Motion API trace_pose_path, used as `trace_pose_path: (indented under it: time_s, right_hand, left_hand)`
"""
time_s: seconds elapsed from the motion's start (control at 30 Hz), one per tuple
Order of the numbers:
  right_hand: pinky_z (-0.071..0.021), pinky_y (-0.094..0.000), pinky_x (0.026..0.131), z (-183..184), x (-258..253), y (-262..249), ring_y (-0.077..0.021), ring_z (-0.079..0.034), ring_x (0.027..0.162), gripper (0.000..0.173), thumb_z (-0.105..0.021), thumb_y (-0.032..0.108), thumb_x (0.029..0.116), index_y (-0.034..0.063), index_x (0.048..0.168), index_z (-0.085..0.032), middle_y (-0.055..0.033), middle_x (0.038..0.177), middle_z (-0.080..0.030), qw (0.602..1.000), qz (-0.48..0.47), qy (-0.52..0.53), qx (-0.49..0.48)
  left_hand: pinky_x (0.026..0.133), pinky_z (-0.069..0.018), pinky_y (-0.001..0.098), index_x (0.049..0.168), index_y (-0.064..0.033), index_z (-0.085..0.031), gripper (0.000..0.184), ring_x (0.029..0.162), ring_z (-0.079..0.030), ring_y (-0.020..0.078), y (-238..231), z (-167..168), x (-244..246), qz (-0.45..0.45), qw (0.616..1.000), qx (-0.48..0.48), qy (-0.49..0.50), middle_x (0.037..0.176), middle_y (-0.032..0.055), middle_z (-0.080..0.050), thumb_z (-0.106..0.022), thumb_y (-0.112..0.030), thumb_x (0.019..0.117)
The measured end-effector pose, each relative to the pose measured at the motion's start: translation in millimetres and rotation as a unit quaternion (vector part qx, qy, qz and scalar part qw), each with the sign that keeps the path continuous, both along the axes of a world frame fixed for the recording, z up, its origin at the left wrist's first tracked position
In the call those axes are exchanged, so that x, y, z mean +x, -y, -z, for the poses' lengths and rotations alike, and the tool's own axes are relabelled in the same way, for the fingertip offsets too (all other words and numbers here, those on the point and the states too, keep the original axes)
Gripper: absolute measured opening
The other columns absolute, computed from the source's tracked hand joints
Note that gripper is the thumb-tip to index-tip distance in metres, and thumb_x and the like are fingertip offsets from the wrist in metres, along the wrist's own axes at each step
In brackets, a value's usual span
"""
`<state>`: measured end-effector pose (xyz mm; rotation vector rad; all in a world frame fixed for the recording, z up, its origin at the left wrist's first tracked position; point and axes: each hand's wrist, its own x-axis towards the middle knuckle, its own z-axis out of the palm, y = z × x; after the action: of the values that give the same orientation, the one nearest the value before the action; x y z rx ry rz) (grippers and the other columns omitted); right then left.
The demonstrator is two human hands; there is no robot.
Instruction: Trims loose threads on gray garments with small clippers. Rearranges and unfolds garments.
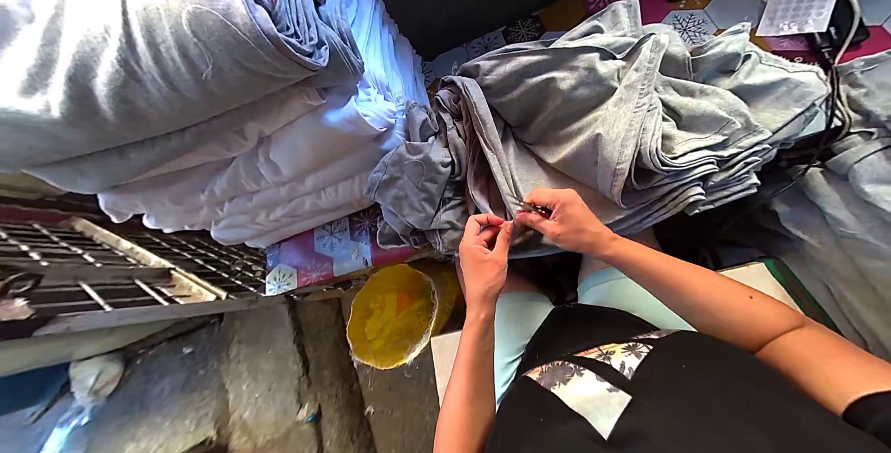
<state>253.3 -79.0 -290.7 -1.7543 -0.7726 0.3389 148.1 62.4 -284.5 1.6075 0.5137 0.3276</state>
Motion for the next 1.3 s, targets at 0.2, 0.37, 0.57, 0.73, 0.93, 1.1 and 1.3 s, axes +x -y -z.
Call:
trace_pose_path:
  time_s: [0.2,0.37,0.57,0.73,0.93,1.1,1.3]
  right_hand:
    - [-0.0504,-0.0197,0.064,-14.1,7.3,6.7,-0.0031,-0.060,0.068,0.010,-0.058,0.003,0.1022,0.0031,0.095,-0.065,-0.0012,0.078,-0.067,0.983,-0.022,-0.176,0.040]
    - [-0.0521,-0.0226,0.065,-19.9,6.7,6.7,-0.0048,-0.063,0.068,0.008,-0.063,0.007,0.1012,0.0043,0.094,-0.067,-0.0022,0.078,-0.069,0.992,0.000,-0.122,-0.017]
    - [-0.0485,-0.0269,0.062,-25.1,5.5,4.2,-0.0072,-0.060,0.064,0.011,-0.065,0.012,0.1009,0.0057,0.091,-0.068,-0.0020,0.075,-0.068,0.987,0.021,-0.138,-0.080]
    - [-0.0476,-0.0301,0.061,-21.7,2.6,1.9,-0.0094,-0.057,0.062,0.011,-0.068,0.013,0.0992,0.0050,0.091,-0.069,-0.0029,0.071,-0.063,0.991,0.012,-0.097,-0.095]
    - [-0.0517,-0.0272,0.069,-14.8,20.5,8.2,-0.0064,-0.064,0.071,0.010,-0.067,0.012,0.1000,0.0042,0.094,-0.067,-0.0030,0.079,-0.070,0.987,-0.060,-0.134,-0.063]
    - [-0.0490,-0.0242,0.067,-14.4,26.0,11.3,-0.0036,-0.061,0.068,0.018,-0.064,0.019,0.1027,0.0050,0.091,-0.065,-0.0011,0.077,-0.069,0.985,-0.088,-0.129,-0.078]
    - [-0.0427,-0.0294,0.055,-5.1,43.9,29.3,-0.0077,-0.051,0.057,0.038,-0.048,0.038,0.1080,0.0093,0.091,-0.067,0.0028,0.064,-0.053,0.979,-0.163,0.024,-0.117]
  left_hand:
    - [0.080,-0.0582,0.0238,0.103,-0.0018,-0.070,0.011,0.083,-0.069,0.0059,-1.3,6.9,-4.8,0.010,0.999,0.026,0.027,0.091,0.0017,-0.073,-0.067,0.003,0.0934]
    - [0.083,-0.0591,0.0223,0.103,-0.0023,-0.078,0.015,0.087,-0.072,0.0047,5.6,8.6,-4.3,0.010,0.995,0.086,0.048,0.097,0.0036,-0.077,-0.076,-0.002,0.0882]
    - [0.087,-0.0571,0.0255,0.102,-0.0041,-0.079,0.027,0.094,-0.071,0.0109,17.6,24.8,0.5,-0.020,0.962,0.259,0.081,0.097,0.0072,-0.075,-0.087,-0.015,0.0780]
    - [0.082,-0.0562,0.0228,0.094,-0.0042,-0.080,0.011,0.088,-0.070,0.0080,21.7,31.8,3.8,-0.035,0.972,0.224,0.054,0.090,0.0064,-0.074,-0.081,-0.008,0.0837]
    - [0.080,-0.0569,0.0206,0.097,-0.0041,-0.080,0.009,0.083,-0.070,0.0026,19.7,23.0,-2.3,-0.017,0.993,0.108,0.031,0.090,0.0030,-0.077,-0.074,-0.007,0.0907]
    - [0.072,-0.0557,0.0163,0.097,-0.0013,-0.075,0.008,0.074,-0.067,-0.0016,19.2,22.0,-1.0,-0.015,0.989,0.136,0.051,0.084,0.0008,-0.074,-0.070,-0.005,0.0935]
    - [0.071,-0.0532,0.0166,0.098,-0.0001,-0.070,0.012,0.073,-0.064,0.0020,13.0,31.1,1.3,-0.003,0.948,0.300,0.103,0.082,0.0040,-0.069,-0.061,-0.007,0.1001]
